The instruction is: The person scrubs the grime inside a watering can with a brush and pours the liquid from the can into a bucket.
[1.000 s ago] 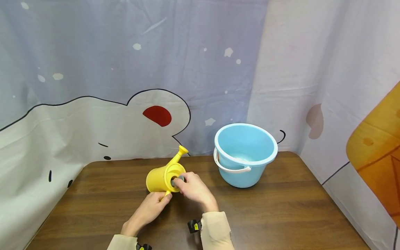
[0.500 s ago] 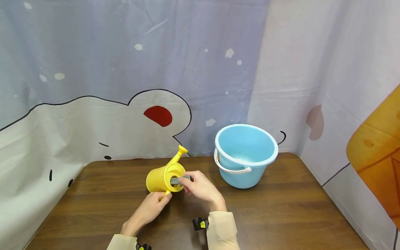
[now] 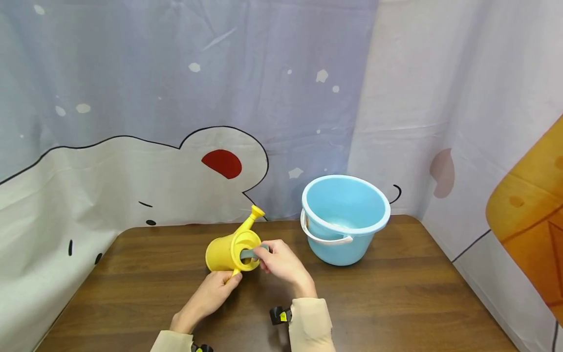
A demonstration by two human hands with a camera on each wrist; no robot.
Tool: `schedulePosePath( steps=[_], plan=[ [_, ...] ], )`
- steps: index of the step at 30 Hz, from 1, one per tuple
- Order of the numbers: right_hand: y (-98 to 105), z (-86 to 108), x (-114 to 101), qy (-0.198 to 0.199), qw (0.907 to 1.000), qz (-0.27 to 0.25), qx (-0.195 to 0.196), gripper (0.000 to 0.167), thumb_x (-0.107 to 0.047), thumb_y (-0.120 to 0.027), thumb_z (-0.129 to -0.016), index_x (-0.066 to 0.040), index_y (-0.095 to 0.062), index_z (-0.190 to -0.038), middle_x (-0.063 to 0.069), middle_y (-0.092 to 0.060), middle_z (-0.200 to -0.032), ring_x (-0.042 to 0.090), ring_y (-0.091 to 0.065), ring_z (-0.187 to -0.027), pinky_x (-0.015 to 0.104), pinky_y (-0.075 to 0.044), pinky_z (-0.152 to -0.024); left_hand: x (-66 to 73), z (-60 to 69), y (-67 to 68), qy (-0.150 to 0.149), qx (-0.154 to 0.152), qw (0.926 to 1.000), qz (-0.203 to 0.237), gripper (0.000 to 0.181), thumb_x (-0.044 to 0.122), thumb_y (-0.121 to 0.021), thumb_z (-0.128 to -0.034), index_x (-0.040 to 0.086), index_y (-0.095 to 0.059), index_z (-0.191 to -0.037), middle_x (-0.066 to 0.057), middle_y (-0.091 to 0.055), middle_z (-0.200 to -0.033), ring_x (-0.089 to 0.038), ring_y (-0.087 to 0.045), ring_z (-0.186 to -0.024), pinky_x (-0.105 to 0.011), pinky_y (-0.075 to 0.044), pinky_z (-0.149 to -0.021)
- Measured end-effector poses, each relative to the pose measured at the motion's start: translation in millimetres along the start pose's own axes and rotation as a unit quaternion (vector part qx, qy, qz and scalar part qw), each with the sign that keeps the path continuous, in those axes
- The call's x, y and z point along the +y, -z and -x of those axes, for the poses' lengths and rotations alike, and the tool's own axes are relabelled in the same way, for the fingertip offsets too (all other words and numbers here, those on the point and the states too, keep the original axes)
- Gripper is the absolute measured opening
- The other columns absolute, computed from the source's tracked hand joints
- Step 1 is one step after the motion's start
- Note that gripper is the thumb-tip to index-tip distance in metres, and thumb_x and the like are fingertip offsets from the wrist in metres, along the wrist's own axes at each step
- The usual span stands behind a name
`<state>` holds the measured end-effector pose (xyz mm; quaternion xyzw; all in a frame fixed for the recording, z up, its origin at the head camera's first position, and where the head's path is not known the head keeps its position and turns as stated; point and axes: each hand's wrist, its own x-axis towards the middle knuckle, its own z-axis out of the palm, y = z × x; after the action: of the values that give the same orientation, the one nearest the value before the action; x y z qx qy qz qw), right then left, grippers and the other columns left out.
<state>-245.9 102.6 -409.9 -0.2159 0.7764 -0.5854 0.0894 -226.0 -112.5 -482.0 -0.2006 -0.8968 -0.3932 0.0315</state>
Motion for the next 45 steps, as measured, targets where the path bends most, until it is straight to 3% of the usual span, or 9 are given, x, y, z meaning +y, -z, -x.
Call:
schedulePosePath(
  steps=[7,13,18,28,34,45],
  plan=[
    [-17.6,-8.8,0.5,-0.017,0.9998,0.007,0.012,0.034,-0.010,-0.053,-0.097,0.014,-0.055,-0.074,0.003,-0.047,-0.055,0.017,-0.044,-0.051,0.025,-0.036,-0.052,-0.3,-0.3,0.5,0.008,-0.007,0.9999,0.004,0.046,0.037,-0.054,-0.0990,0.018,-0.043,-0.059,0.013,-0.034,-0.053,-0.001,-0.027,-0.046,-0.022,-0.026,-0.045],
    [-21.6,-11.3,0.6,-0.017,0.9997,0.005,0.018,0.036,-0.011,-0.052,-0.098,0.013,-0.054,-0.070,0.002,-0.047,-0.056,0.014,-0.043,-0.051,0.024,-0.036,-0.053,-0.5,-0.7,1.2,0.008,-0.007,0.9999,0.001,0.045,0.036,-0.053,-0.0993,0.018,-0.043,-0.060,0.013,-0.034,-0.053,-0.001,-0.027,-0.047,-0.021,-0.026,-0.046],
    [-17.7,-8.8,2.6,-0.008,1.0000,-0.001,-0.001,0.035,-0.017,-0.055,-0.098,0.004,-0.054,-0.070,0.001,-0.047,-0.057,0.012,-0.044,-0.053,0.024,-0.036,-0.054,0.2,0.3,1.5,0.005,-0.005,1.0000,-0.003,0.044,0.034,-0.054,-0.0993,0.018,-0.043,-0.060,0.014,-0.033,-0.053,-0.001,-0.027,-0.047,-0.022,-0.026,-0.046],
    [3.1,-0.8,3.9,-0.001,0.9995,-0.013,-0.029,0.034,-0.018,-0.055,-0.099,0.007,-0.054,-0.076,0.004,-0.049,-0.061,0.018,-0.047,-0.058,0.028,-0.042,-0.060,1.1,0.9,1.5,0.002,0.004,1.0000,-0.004,0.044,0.031,-0.055,-0.0992,0.018,-0.042,-0.059,0.014,-0.033,-0.054,-0.002,-0.027,-0.048,-0.022,-0.026,-0.047],
    [13.5,7.0,-1.0,-0.002,0.9993,-0.008,-0.036,0.029,-0.018,-0.055,-0.099,0.001,-0.061,-0.079,0.006,-0.049,-0.061,0.019,-0.048,-0.059,0.027,-0.043,-0.060,-2.1,1.1,0.9,0.003,0.003,1.0000,-0.002,0.044,0.031,-0.054,-0.0998,0.018,-0.042,-0.060,0.014,-0.032,-0.054,-0.001,-0.027,-0.048,-0.021,-0.025,-0.047],
    [2.9,1.5,0.0,-0.014,0.9998,0.012,-0.001,0.028,-0.016,-0.055,-0.098,-0.002,-0.058,-0.074,0.001,-0.048,-0.058,0.014,-0.045,-0.055,0.025,-0.039,-0.056,-1.0,0.6,1.5,0.001,-0.001,1.0000,-0.001,0.045,0.036,-0.053,-0.1000,0.019,-0.042,-0.060,0.015,-0.032,-0.053,-0.001,-0.027,-0.047,-0.021,-0.026,-0.046]
  ],
)
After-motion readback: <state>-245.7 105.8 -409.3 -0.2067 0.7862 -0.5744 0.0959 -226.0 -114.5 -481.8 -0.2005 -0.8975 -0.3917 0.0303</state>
